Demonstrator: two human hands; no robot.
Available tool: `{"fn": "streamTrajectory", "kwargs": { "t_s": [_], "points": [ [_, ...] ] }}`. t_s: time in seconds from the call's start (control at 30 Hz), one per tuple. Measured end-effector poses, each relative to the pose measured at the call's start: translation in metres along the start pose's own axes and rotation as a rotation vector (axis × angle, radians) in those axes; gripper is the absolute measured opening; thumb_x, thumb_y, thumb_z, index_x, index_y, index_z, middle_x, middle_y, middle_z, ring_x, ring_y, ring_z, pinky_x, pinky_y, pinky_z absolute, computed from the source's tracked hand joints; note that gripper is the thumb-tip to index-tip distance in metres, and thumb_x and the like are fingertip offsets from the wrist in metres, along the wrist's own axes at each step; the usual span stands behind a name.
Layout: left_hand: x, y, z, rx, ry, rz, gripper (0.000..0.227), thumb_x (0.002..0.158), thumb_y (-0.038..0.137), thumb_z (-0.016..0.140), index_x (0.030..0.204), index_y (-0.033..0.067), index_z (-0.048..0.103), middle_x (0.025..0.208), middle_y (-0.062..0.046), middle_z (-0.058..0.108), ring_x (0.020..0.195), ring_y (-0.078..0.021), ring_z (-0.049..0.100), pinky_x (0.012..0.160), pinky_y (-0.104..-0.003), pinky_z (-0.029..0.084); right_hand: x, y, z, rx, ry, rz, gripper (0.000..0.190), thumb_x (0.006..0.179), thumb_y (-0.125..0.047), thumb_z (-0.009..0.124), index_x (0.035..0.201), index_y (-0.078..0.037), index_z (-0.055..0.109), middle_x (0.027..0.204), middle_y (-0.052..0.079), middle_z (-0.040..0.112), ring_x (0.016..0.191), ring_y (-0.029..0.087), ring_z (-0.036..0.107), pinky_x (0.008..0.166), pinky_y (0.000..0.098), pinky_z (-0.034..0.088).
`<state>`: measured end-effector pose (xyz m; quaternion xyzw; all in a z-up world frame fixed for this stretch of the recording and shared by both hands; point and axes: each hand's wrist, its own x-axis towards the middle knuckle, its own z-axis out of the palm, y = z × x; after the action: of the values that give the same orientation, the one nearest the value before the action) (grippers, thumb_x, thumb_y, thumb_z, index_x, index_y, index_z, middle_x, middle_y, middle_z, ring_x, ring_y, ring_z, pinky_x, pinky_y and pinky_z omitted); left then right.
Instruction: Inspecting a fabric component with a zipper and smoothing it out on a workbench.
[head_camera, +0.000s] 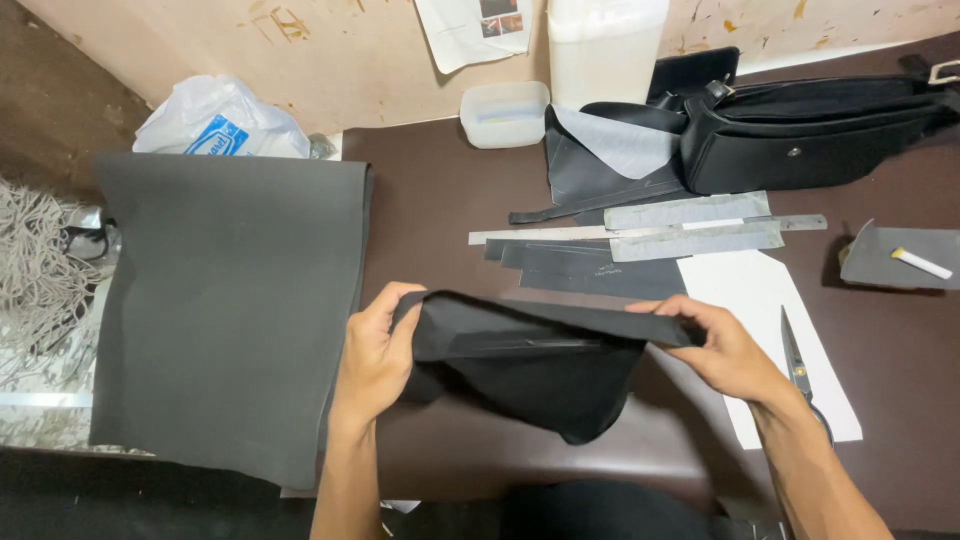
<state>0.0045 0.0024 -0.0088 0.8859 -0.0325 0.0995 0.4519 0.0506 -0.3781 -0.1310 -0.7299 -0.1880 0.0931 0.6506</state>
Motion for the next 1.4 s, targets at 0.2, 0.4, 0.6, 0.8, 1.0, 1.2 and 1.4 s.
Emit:
{"fn": "streamTrajectory", "kwargs": {
  "t_s": [0.2, 0.4, 0.6, 0.8, 1.0, 1.2, 1.4],
  "points": [
    [0.008, -0.004, 0.014, -0.028, -0.019, -0.076, 0.026, 0.107, 0.026, 0.047, 0.098, 0.0104, 0.065, 0.072, 0.007, 0.046, 0.063, -0.0062, 0.037, 0.063, -0.025, 0.037, -0.007, 0.027, -0.024, 0.148, 0.187, 0.051, 0.013, 0.090, -0.004, 0.068, 0.103, -0.004, 0.064, 0.078, -0.002, 0.056, 0.070, 0.005, 0.048, 0.066, 0.0195, 0.033],
    [0.006, -0.009, 0.019, -0.097, -0.003, -0.103, 0.028, 0.108, 0.026, 0.045, 0.090, 0.0109, 0.062, 0.068, 0.008, 0.040, 0.061, -0.0060, 0.035, 0.059, -0.026, 0.034, -0.007, -0.008, -0.017, 0.213, 0.358, 0.216, 0.010, 0.097, -0.011, 0.065, 0.094, -0.004, 0.070, 0.074, 0.003, 0.062, 0.056, 0.009, 0.048, 0.044, 0.0230, 0.030],
    [-0.005, -0.025, 0.027, -0.144, 0.019, -0.018, 0.029, 0.108, 0.020, 0.042, 0.082, 0.0122, 0.052, 0.068, 0.008, 0.036, 0.062, -0.0062, 0.034, 0.059, -0.027, 0.032, -0.015, 0.014, -0.025, 0.238, 0.432, 0.202, 0.024, 0.105, -0.011, 0.058, 0.105, 0.004, 0.077, 0.087, 0.006, 0.071, 0.073, 0.011, 0.059, 0.061, 0.0243, 0.046],
    [-0.012, -0.032, 0.033, -0.180, 0.057, 0.047, 0.027, 0.106, 0.017, 0.043, 0.083, 0.0100, 0.055, 0.071, 0.006, 0.048, 0.065, -0.0079, 0.043, 0.061, -0.026, 0.039, -0.017, -0.003, -0.021, 0.162, 0.485, 0.200, 0.022, 0.103, -0.008, 0.060, 0.094, 0.001, 0.078, 0.084, -0.001, 0.067, 0.072, 0.007, 0.054, 0.057, 0.0216, 0.041],
    [-0.014, -0.038, 0.032, -0.173, 0.073, 0.072, 0.030, 0.107, 0.022, 0.043, 0.086, 0.0093, 0.059, 0.073, 0.005, 0.054, 0.067, -0.0082, 0.049, 0.064, -0.025, 0.042, -0.021, -0.008, -0.024, 0.094, 0.461, 0.177, 0.026, 0.103, -0.015, 0.061, 0.098, 0.002, 0.080, 0.090, 0.002, 0.072, 0.079, 0.008, 0.058, 0.065, 0.0231, 0.045],
    [-0.024, -0.046, 0.032, -0.185, 0.061, 0.022, 0.029, 0.107, 0.023, 0.043, 0.082, 0.0111, 0.054, 0.066, 0.008, 0.040, 0.060, -0.0062, 0.036, 0.057, -0.025, 0.034, -0.031, -0.022, -0.019, 0.176, 0.419, 0.189, 0.023, 0.093, 0.000, 0.055, 0.086, 0.003, 0.076, 0.077, 0.001, 0.065, 0.066, 0.009, 0.052, 0.056, 0.0231, 0.037],
    [-0.103, -0.010, -0.002, -0.332, -0.415, -0.327, 0.027, 0.094, 0.026, 0.067, 0.069, 0.0154, 0.064, 0.056, 0.002, 0.060, 0.043, -0.0153, 0.057, 0.049, -0.034, 0.047, -0.109, -0.044, -0.056, -0.080, -0.390, -0.153, 0.078, 0.089, -0.088, 0.063, 0.061, -0.017, 0.052, 0.051, 0.002, 0.056, 0.042, 0.025, 0.050, 0.044, 0.0335, 0.036]
  ]
}}
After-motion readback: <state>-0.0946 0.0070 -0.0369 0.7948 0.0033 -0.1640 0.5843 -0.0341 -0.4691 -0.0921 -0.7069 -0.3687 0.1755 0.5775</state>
